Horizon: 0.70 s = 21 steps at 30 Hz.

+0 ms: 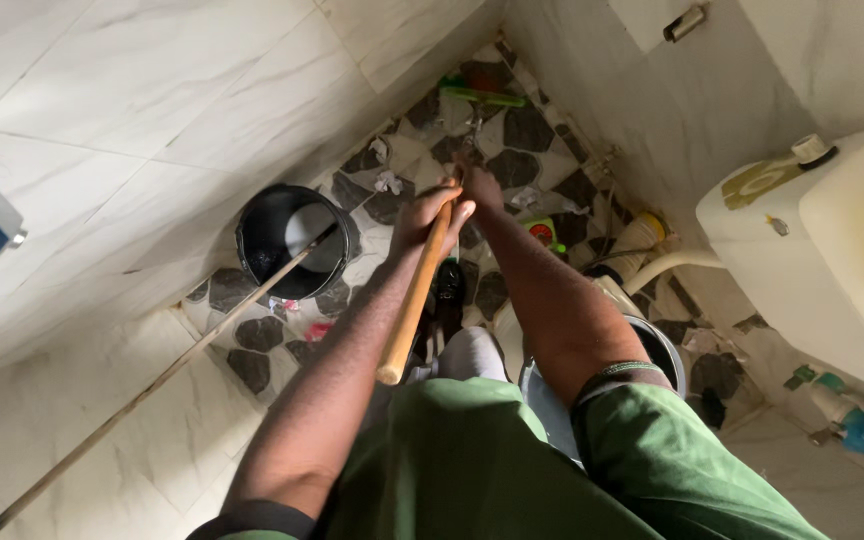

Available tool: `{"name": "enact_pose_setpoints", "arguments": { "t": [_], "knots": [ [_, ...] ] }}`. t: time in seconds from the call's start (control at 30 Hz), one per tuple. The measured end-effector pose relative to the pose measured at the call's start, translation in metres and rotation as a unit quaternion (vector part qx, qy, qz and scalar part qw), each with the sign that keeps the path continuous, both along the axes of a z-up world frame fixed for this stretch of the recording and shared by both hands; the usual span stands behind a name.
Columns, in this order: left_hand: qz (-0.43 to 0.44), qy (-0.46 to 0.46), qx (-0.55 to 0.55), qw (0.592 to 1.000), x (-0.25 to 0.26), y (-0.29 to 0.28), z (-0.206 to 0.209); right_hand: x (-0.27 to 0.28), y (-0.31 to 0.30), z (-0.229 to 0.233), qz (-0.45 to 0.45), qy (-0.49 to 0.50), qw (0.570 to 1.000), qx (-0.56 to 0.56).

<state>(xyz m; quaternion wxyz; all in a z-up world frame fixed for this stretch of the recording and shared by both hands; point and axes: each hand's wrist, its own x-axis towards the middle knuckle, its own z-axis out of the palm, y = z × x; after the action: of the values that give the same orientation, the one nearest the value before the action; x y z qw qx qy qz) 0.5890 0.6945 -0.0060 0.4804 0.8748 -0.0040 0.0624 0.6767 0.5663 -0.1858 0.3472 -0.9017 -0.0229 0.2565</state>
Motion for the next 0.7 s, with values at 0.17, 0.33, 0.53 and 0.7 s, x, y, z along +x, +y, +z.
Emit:
{"name": "enact_pose_setpoints", "arguments": {
  "t": [0.17,0.33,0.53,0.7],
  "knots": [
    [-0.023,0.038,0.035,0.998,-0.009,0.007,0.004,-0.027,0.003,0.013,0.006,-0.079,0.997,-0.001],
    [-0.063,0.074,0.118,0.988,-0.011,0.016,0.041,-0.053,0.028,0.077,-0.045,-0.041,0.997,-0.040],
    [-0.068,0.174,0.178,0.966,-0.023,0.033,0.089,-0.081,0.044,0.088,-0.031,-0.092,0.995,-0.015],
    [-0.042,0.003,0.105,0.994,-0.038,0.047,0.112,-0.088,0.052,0.087,0.026,-0.304,0.951,0.048]
  ]
}}
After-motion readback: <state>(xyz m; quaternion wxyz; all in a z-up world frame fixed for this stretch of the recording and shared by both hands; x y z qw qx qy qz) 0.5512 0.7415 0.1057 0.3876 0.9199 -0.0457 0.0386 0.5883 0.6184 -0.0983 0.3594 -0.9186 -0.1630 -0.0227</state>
